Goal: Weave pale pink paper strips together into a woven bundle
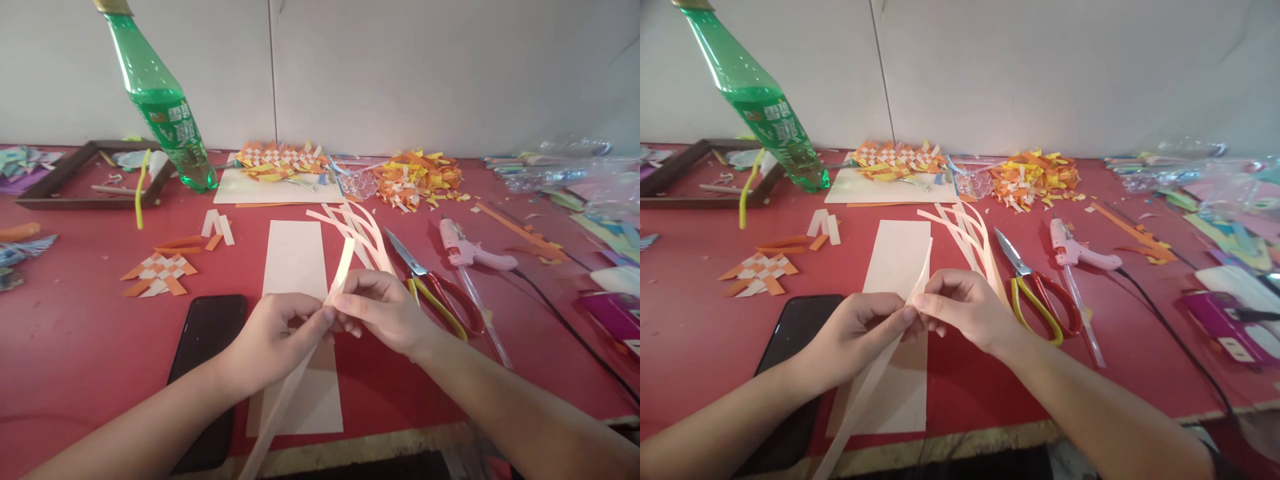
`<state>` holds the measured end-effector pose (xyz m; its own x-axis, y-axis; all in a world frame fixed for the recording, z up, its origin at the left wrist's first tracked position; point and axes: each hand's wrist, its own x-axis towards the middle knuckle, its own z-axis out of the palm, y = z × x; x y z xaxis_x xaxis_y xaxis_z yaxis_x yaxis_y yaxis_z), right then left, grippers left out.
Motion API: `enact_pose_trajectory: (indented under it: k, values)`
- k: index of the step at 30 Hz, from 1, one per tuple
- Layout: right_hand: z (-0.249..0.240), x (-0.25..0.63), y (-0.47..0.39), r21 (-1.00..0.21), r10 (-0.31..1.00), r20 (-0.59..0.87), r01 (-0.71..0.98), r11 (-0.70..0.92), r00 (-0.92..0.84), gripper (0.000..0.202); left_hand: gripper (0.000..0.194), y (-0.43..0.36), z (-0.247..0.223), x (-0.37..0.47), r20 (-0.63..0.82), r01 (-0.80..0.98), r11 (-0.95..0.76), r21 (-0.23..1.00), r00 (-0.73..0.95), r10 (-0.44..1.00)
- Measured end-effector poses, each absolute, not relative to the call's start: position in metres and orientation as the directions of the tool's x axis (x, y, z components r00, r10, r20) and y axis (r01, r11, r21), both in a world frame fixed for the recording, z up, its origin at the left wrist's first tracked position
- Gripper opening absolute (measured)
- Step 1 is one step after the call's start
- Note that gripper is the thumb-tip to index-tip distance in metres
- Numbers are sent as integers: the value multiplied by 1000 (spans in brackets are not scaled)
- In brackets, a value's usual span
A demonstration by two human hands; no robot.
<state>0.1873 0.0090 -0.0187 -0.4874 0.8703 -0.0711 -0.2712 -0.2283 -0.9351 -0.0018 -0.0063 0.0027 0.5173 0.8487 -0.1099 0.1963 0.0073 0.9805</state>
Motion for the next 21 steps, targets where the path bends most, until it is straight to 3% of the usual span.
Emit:
enact_pose_trajectory:
  k: [7, 13, 21]
  values:
    - [-16, 191, 13, -917, 875, -187, -240, -318, -446, 19, 37, -8, 2, -3, -124, 186, 18, 982, 575, 809]
    - [-15, 189, 14, -923, 882, -198, -221, -314, -427, 19, 38, -6, 2, -3, -115, 148, 33, 988, 587, 801]
    - [-7, 196, 21, -894, 900, -279, -253, -371, -335, 20, 35, -7, 3, -4, -156, 243, 9, 970, 595, 789]
